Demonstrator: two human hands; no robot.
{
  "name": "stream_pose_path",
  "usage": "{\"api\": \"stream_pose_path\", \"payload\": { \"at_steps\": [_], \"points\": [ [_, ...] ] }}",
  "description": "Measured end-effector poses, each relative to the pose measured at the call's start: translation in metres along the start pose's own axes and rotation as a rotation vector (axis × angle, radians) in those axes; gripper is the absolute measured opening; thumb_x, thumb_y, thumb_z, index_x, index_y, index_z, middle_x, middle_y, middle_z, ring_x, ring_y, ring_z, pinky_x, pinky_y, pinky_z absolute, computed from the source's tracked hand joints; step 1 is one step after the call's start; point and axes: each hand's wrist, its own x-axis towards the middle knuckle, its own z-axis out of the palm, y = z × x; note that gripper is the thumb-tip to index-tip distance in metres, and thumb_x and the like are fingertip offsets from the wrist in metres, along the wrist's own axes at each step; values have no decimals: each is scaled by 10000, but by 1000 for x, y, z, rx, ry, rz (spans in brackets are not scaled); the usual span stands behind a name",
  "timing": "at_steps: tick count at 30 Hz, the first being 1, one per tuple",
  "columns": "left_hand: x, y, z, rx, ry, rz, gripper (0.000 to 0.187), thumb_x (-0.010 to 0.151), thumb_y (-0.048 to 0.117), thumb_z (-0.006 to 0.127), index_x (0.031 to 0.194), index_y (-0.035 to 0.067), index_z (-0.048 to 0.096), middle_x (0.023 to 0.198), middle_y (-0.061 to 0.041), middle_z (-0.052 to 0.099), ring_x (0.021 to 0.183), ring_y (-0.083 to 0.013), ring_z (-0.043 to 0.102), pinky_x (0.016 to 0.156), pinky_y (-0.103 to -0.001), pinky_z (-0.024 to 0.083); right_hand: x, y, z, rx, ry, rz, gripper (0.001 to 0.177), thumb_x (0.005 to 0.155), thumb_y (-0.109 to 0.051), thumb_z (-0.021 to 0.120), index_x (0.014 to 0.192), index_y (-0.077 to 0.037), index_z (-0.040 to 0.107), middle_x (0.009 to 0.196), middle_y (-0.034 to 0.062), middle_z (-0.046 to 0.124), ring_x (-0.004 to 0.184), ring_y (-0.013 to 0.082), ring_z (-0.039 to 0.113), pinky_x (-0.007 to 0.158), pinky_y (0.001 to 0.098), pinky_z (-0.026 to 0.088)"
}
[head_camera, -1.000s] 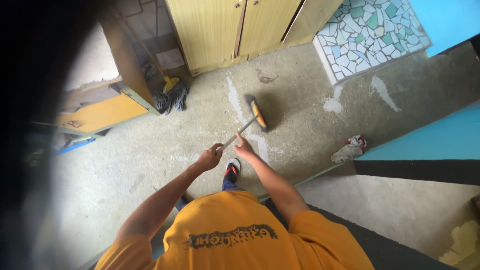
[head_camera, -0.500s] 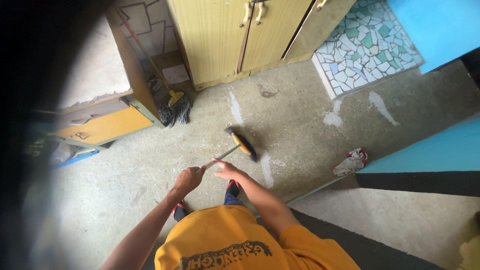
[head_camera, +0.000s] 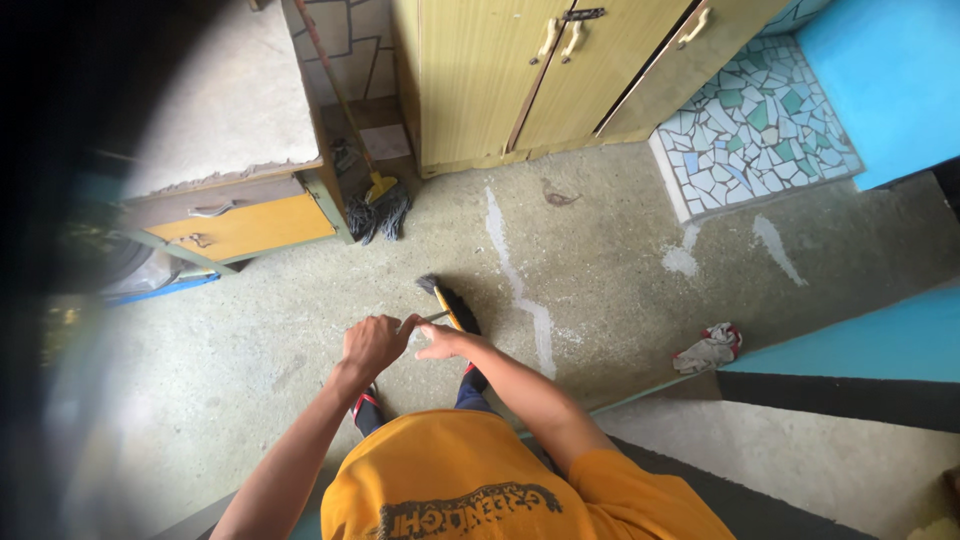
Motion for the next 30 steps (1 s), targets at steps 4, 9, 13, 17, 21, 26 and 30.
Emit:
{"api": "stream_pose_path", "payload": {
  "at_steps": [4,9,13,17,21,26,30],
  "points": [
    [6,-4,1,39,2,51,686,1013,644,453,856,85,819,812,-210,738,807,-388,741,739,-473,594,0,-5,5,-13,6,15,1117,800,-342,793,1613,20,117,1641,320,252,1555,338,265,1248,337,261],
    [22,-1,16,17,-53,149,495,978,513,520,898,120,810,783,-188,747,768,-375,743,734,-484,591,-15,-5,13,228,40,-34,1185,798,-196,794,1634,-46,-33,1686,281,115,1584,309,134,1253,329,207],
    [39,5,28,43,-54,154,491,964,497,562,886,75,800,790,-196,739,768,-360,741,716,-484,597,-25,-6,16,193,117,-117,1194,875,-155,810,1638,-94,-106,1713,259,100,1575,330,173,1238,366,239],
    [44,8,53,92,-96,191,515,998,468,539,857,46,798,780,-194,750,726,-327,761,706,-457,609,-36,-2,22,375,84,173,1149,823,-173,721,1644,-207,-82,1687,237,187,1171,264,645,892,376,564],
    [48,2,69,52,-16,246,456,976,439,567,854,76,815,783,-211,750,726,-342,744,707,-455,604,-43,4,22,387,83,232,1050,881,-197,683,1658,-317,-13,1718,144,150,1014,173,688,778,341,549],
    [51,9,60,-13,-122,214,387,989,455,524,969,198,812,799,-142,776,680,-303,759,672,-444,612,-41,5,22,695,217,232,736,933,-201,630,1565,-241,255,1556,127,382,1018,213,693,806,401,568],
    [45,19,55,110,-247,216,468,1072,489,432,998,199,792,764,-88,786,708,-297,737,622,-461,620,-40,12,11,1511,319,102,371,990,-180,619,1315,-51,497,1306,108,601,1127,335,617,932,493,589]
  ]
}}
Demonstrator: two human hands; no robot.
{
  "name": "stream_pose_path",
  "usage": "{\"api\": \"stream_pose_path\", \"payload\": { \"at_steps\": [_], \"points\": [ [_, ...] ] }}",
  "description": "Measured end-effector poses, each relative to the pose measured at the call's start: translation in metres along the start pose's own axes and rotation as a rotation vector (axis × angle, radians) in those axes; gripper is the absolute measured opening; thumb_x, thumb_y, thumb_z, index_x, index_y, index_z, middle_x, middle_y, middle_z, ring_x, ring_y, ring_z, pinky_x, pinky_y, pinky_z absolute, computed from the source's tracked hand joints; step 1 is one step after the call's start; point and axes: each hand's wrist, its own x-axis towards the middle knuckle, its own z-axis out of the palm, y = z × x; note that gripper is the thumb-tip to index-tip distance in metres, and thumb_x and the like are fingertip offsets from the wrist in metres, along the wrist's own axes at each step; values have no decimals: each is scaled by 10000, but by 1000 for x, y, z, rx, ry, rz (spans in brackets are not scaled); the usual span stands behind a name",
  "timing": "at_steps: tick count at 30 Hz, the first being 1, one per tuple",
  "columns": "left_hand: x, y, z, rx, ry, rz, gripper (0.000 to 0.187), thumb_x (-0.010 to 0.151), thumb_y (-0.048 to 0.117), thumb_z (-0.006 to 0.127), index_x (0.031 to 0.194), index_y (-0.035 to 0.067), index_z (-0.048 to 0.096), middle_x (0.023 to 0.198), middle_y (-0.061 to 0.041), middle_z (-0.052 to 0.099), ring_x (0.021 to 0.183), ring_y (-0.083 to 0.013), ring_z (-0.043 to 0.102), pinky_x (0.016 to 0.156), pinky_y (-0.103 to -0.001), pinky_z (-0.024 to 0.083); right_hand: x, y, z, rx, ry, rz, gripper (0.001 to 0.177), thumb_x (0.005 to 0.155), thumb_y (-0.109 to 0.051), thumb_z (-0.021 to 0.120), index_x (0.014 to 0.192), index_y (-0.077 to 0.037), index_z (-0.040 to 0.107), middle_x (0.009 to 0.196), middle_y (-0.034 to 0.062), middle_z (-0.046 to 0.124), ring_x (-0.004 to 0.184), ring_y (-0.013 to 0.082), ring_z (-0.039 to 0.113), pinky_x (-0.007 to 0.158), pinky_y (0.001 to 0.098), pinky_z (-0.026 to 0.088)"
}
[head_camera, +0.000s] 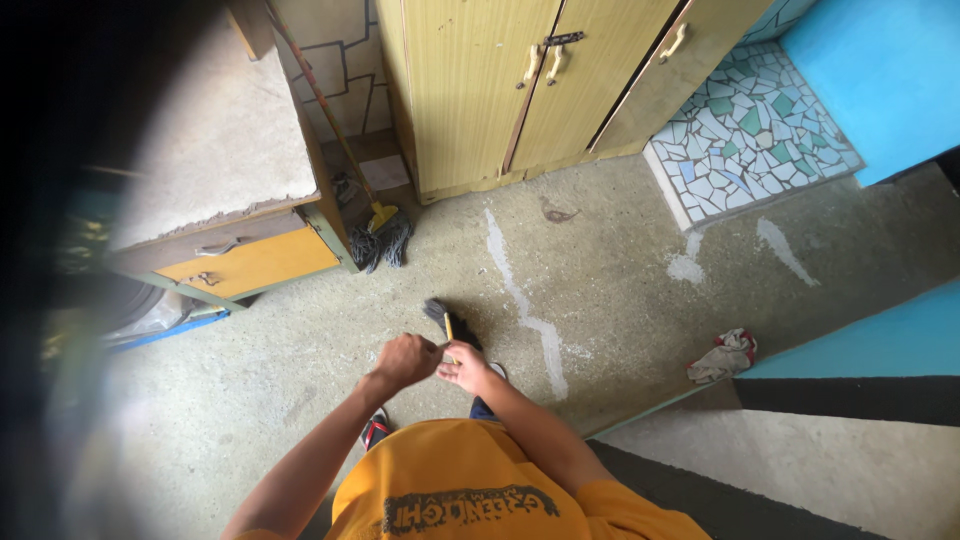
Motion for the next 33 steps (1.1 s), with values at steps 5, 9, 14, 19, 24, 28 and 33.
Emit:
{"api": "stream_pose_path", "payload": {
  "at_steps": [5,9,14,19,24,28,33],
  "points": [
    [-16,29,-7,59,248,258,395,1008,445,487,945,216,803,735,-132,753,625,-332,709,626,-467,579,17,-18,-31,444,261,176,465,900,-227,681,1248,-13,458,1238,198,591,1087,385,621,934,552,545],
    [-24,68,-37,21,319,283,412,1025,421,475,889,214,803,698,-155,725,596,-353,699,603,-470,575,39,-46,-73,520,154,342,552,855,-170,838,1211,88,505,1115,180,543,936,303,611,883,438,579],
    [-22,110,-70,-158,327,197,359,1021,412,527,959,183,797,675,-148,727,581,-338,710,587,-457,579,24,-96,-88,575,285,144,424,824,-57,796,1149,43,543,1052,183,557,944,278,590,838,371,563],
    [12,117,-43,-311,204,177,341,1004,374,538,1206,186,738,746,-180,747,671,-343,749,690,-455,585,0,-128,-114,514,275,-197,347,856,-15,751,1144,-14,556,1052,128,556,942,228,571,870,382,559],
    [95,95,31,-523,163,256,418,970,269,565,1370,162,627,940,-265,724,942,-405,723,841,-465,564,-10,-141,-141,113,295,-313,559,913,-173,600,1454,-132,469,1367,90,600,1075,287,694,897,451,575],
    [146,78,72,-537,130,136,434,950,263,558,1374,205,628,945,-248,727,918,-402,738,835,-459,574,-4,-142,-138,-377,457,-203,794,817,-66,652,1554,-203,390,1436,100,551,1092,286,665,903,470,573],
    [156,58,94,-517,174,128,399,983,319,555,1351,192,644,984,-237,741,958,-407,722,858,-477,564,-4,-115,-127,-996,324,-330,975,826,-157,701,1627,-235,151,1630,138,360,1381,340,495,1043,386,496]
  ]
}}
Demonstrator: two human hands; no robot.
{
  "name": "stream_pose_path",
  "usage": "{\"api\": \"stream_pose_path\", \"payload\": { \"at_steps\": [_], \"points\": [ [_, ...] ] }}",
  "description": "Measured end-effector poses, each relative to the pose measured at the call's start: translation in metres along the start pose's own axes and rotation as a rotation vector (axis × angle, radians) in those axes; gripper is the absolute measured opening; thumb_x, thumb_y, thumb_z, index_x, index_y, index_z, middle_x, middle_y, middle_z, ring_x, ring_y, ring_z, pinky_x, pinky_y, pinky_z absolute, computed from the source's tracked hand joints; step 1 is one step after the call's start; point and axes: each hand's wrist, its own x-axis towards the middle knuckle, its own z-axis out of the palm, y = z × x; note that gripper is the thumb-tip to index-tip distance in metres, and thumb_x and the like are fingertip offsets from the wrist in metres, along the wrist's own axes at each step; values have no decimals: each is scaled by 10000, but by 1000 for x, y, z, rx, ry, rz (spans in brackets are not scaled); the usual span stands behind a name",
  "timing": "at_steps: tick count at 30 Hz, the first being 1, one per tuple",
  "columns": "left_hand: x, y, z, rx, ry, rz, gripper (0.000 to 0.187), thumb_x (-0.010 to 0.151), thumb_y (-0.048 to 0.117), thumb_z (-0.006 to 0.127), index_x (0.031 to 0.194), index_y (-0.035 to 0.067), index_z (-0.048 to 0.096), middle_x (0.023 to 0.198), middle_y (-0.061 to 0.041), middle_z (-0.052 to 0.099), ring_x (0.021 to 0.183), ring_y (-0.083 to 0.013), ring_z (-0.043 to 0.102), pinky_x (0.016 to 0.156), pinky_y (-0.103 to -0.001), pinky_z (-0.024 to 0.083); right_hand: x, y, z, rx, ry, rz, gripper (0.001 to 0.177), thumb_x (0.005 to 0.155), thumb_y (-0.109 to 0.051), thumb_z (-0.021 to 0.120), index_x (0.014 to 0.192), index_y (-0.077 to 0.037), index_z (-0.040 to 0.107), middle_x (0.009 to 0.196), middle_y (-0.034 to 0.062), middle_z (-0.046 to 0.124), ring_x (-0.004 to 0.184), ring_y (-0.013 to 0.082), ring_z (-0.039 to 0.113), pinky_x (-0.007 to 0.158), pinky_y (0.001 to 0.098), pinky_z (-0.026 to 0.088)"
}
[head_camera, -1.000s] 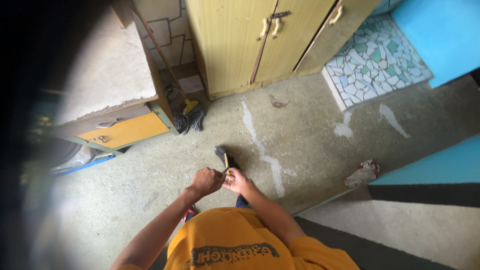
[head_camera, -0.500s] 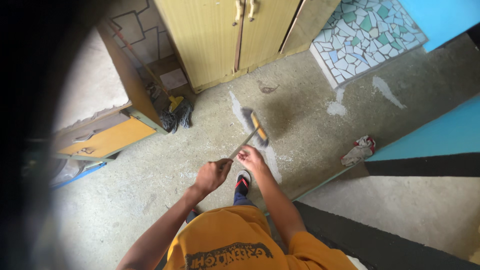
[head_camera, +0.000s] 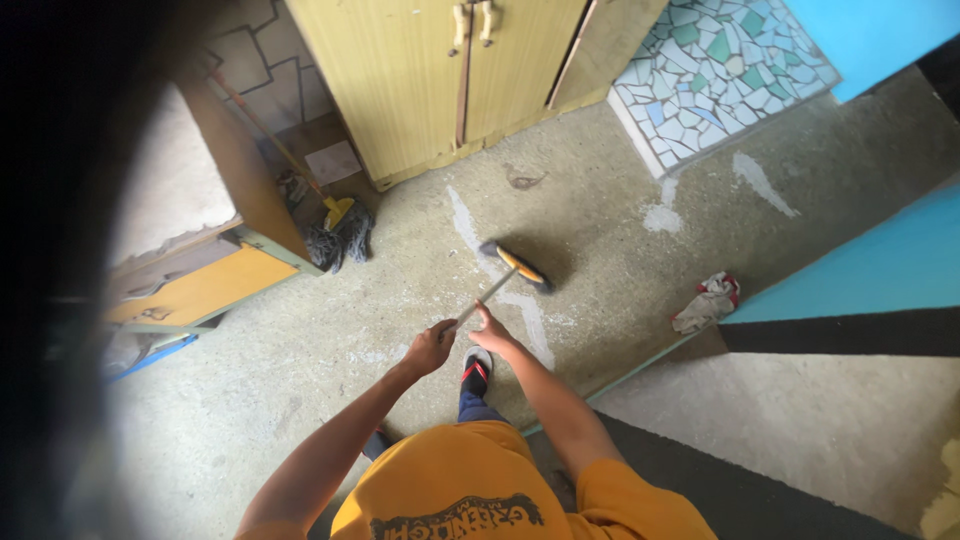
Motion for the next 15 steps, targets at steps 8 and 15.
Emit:
{"api": "stream_pose_path", "payload": {
  "at_steps": [8,15],
  "points": [
    [-54,-46,-47,14,-68,-34,519,1008,329,505,1443,48,463,1020,-182,774,1043,-368,712,924,-453,540,0,-3,51,-392,-40,-285,928,826,-188,749,1588,-176,221,1635,231,273,1446,411,401,1107,436,436],
    [-111,-54,-72,308,-223,-44,517,1015,282,497,1459,19,470,953,-242,732,956,-419,713,891,-507,552,-30,-39,92,-609,-120,-148,440,937,-372,673,1348,-246,577,1322,156,610,1213,344,622,988,438,524]
  ]
}}
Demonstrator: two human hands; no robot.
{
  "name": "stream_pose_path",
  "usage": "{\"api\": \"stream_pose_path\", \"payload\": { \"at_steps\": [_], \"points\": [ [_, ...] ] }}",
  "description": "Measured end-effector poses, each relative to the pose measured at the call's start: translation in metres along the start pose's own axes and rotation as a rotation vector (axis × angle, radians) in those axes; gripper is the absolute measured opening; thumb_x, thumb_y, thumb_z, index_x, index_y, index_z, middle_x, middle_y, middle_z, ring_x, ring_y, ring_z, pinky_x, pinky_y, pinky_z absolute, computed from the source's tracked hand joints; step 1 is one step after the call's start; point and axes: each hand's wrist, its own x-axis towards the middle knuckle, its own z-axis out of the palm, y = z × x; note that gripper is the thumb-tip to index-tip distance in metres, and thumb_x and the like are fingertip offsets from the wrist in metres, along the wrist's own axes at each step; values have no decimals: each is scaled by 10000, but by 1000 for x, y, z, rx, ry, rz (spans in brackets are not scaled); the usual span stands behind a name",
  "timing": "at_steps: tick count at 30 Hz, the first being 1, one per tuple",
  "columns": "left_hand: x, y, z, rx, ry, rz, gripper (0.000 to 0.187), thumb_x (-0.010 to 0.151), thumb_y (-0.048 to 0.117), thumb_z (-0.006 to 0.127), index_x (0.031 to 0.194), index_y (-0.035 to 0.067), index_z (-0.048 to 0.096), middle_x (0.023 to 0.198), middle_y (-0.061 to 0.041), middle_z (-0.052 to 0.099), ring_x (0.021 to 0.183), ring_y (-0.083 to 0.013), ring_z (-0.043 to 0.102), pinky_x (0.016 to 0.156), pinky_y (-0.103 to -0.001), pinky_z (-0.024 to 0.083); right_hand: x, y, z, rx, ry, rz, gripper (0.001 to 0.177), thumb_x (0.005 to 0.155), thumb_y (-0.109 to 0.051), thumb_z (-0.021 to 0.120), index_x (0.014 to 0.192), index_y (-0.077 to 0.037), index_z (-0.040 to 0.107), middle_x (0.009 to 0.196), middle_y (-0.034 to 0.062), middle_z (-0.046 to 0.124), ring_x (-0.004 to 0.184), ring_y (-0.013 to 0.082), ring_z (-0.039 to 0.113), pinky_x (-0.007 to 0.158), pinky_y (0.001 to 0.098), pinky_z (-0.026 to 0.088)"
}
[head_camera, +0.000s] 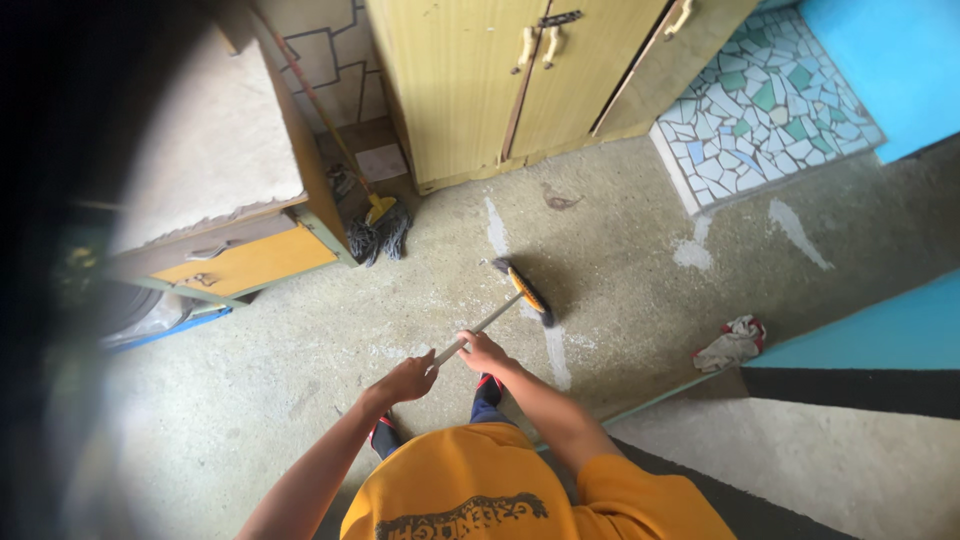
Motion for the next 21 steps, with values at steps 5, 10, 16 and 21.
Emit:
{"api": "stream_pose_path", "payload": {
  "at_steps": [5,10,16,21],
  "points": [
    [-50,0,-24,38,148,-2,411,940,261,582,1300,68,624,909,-225,728,897,-411,713,853,-517,557,-1,-26,16,-54,-70,-55,396,935,-398,666,1291,-233,606,1280,133,629,1194,324,625,971,435,519],
    [-103,-15,-61,3,145,-55,360,950,264,556,1266,137,674,873,-183,748,804,-368,747,819,-481,587,9,-64,40,-102,-195,-58,398,962,-399,633,1320,-230,587,1296,118,631,1181,299,643,971,427,520],
    [-166,-56,-83,-38,435,-15,369,968,306,604,1277,130,699,886,-209,757,830,-400,719,785,-488,573,8,-109,75,-11,-228,-327,979,876,-347,745,1614,-120,144,1407,319,531,1244,408,574,1036,441,476],
    [-205,-81,-97,-319,650,-10,495,908,278,711,1345,60,629,941,-195,766,839,-347,758,743,-435,586,11,-143,109,-52,-389,-192,1086,856,-365,687,1686,-153,19,1366,354,592,1248,430,619,1065,433,496]
  ]
}}
